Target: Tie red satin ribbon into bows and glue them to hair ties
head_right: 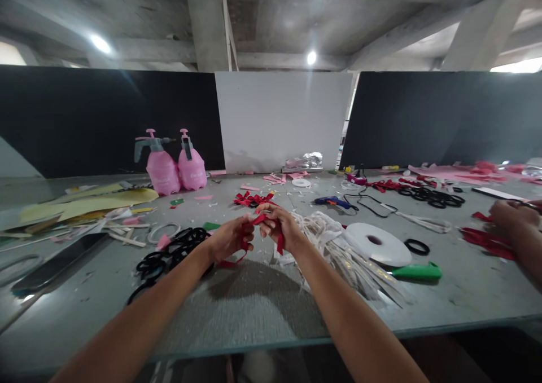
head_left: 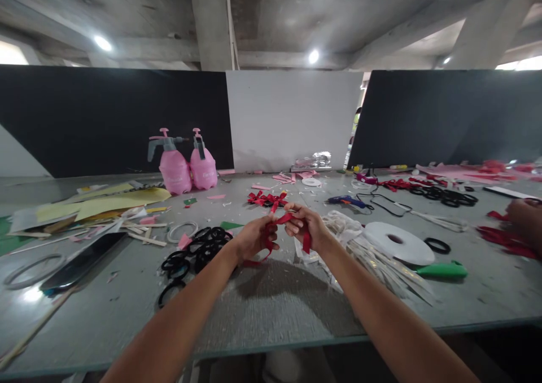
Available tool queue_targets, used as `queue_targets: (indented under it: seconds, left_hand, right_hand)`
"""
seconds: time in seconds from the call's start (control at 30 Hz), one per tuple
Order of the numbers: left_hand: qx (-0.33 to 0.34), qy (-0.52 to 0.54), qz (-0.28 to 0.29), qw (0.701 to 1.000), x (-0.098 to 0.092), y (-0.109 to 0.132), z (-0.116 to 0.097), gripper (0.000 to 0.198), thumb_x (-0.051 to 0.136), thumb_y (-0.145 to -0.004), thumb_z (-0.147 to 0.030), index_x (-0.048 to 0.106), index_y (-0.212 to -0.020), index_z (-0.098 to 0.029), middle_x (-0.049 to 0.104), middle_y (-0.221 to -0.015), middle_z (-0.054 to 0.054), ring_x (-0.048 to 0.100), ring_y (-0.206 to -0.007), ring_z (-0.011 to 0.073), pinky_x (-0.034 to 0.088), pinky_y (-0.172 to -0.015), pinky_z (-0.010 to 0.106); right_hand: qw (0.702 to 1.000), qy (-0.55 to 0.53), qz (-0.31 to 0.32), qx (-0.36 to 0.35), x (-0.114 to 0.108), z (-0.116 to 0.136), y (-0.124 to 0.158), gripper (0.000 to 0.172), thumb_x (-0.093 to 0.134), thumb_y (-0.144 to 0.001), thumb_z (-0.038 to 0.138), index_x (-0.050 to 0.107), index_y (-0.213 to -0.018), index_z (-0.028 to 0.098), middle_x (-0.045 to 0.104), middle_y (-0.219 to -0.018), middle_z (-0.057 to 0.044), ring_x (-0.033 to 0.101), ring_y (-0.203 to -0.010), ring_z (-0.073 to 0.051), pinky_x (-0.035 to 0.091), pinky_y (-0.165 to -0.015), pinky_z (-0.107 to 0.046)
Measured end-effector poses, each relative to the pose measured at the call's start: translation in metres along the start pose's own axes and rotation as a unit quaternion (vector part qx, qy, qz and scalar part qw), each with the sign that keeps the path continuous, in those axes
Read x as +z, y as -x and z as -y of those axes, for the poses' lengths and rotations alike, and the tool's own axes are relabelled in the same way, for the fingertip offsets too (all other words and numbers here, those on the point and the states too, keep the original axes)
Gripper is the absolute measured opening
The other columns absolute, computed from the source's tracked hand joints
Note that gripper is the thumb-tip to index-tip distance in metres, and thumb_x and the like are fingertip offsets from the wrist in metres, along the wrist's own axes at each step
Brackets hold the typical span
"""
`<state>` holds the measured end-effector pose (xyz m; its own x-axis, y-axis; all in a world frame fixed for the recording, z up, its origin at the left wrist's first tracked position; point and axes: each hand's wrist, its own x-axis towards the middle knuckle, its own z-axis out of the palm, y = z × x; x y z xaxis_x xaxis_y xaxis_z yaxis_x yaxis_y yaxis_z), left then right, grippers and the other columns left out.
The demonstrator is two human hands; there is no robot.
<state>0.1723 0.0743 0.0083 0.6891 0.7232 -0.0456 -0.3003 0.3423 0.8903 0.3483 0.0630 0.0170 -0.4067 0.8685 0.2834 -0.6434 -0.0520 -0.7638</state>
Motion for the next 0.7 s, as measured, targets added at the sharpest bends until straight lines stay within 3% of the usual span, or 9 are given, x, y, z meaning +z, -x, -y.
queue_targets:
  seconds: [0.23, 0.37, 0.5, 0.57, 0.63, 0.7]
  left_hand:
    - [-0.001, -0.059, -0.008, 0.998, 0.0, 0.005, -0.009, 0.025, 0.06, -0.078, -0.039, 0.049, -0.073, -0.017, 0.037, -0.062, -0.005, 0.038, -0.046, 0.006, 0.04, -0.041, 0.02]
    - [0.058, -0.014, -0.041, 0.997, 0.002, 0.005, -0.012, 0.027, 0.06, -0.078, -0.04, 0.048, -0.071, -0.017, 0.042, -0.063, -0.005, 0.042, -0.047, 0.006, 0.037, -0.04, 0.018]
    - [0.133, 0.069, -0.105, 0.983, 0.0, 0.002, -0.01, 0.02, 0.061, -0.077, -0.035, 0.057, -0.082, -0.017, 0.058, -0.076, 0.0, 0.054, -0.058, 0.0091, 0.04, -0.042, 0.019]
    - [0.177, 0.11, -0.131, 0.969, 0.0, 0.0, -0.01, 0.02, 0.059, -0.078, -0.032, 0.06, -0.09, -0.017, 0.064, -0.087, 0.003, 0.06, -0.07, 0.0126, 0.046, -0.049, 0.021]
    - [0.214, 0.153, -0.138, 0.955, -0.001, 0.0, -0.01, 0.02, 0.055, -0.081, -0.031, 0.063, -0.092, -0.017, 0.067, -0.096, 0.005, 0.063, -0.085, 0.0168, 0.052, -0.066, 0.028]
    - [0.238, 0.197, -0.138, 0.941, -0.002, -0.001, -0.011, 0.02, 0.051, -0.082, -0.029, 0.064, -0.09, -0.016, 0.068, -0.098, 0.006, 0.062, -0.095, 0.0192, 0.051, -0.081, 0.035]
  right_hand:
    - [0.998, -0.03, -0.03, -0.045, -0.007, 0.001, -0.003, 0.021, 0.055, -0.07, 0.013, 0.063, -0.089, 0.018, 0.042, -0.045, 0.007, 0.043, -0.044, -0.008, 0.042, -0.049, -0.021]
    - [0.989, -0.072, -0.09, -0.094, -0.009, 0.0, -0.006, 0.027, 0.06, -0.073, 0.016, 0.061, -0.099, 0.022, 0.053, -0.056, 0.006, 0.052, -0.055, -0.008, 0.047, -0.057, -0.021]
    - [0.989, -0.076, -0.085, -0.09, -0.003, -0.003, -0.006, 0.034, 0.066, -0.073, 0.021, 0.059, -0.107, 0.025, 0.06, -0.072, 0.006, 0.057, -0.063, -0.008, 0.047, -0.054, -0.019]
    - [0.992, -0.069, -0.069, -0.078, 0.001, -0.004, -0.004, 0.034, 0.067, -0.073, 0.022, 0.059, -0.106, 0.027, 0.061, -0.077, 0.006, 0.058, -0.067, -0.008, 0.046, -0.052, -0.018]
    - [0.995, -0.059, -0.053, -0.058, 0.005, -0.006, -0.003, 0.031, 0.067, -0.074, 0.022, 0.06, -0.104, 0.026, 0.062, -0.084, 0.005, 0.058, -0.069, -0.008, 0.048, -0.053, -0.018]
    - [0.997, -0.048, -0.048, -0.047, 0.006, -0.008, -0.003, 0.026, 0.067, -0.075, 0.022, 0.061, -0.1, 0.024, 0.063, -0.089, 0.004, 0.059, -0.07, -0.008, 0.049, -0.054, -0.019]
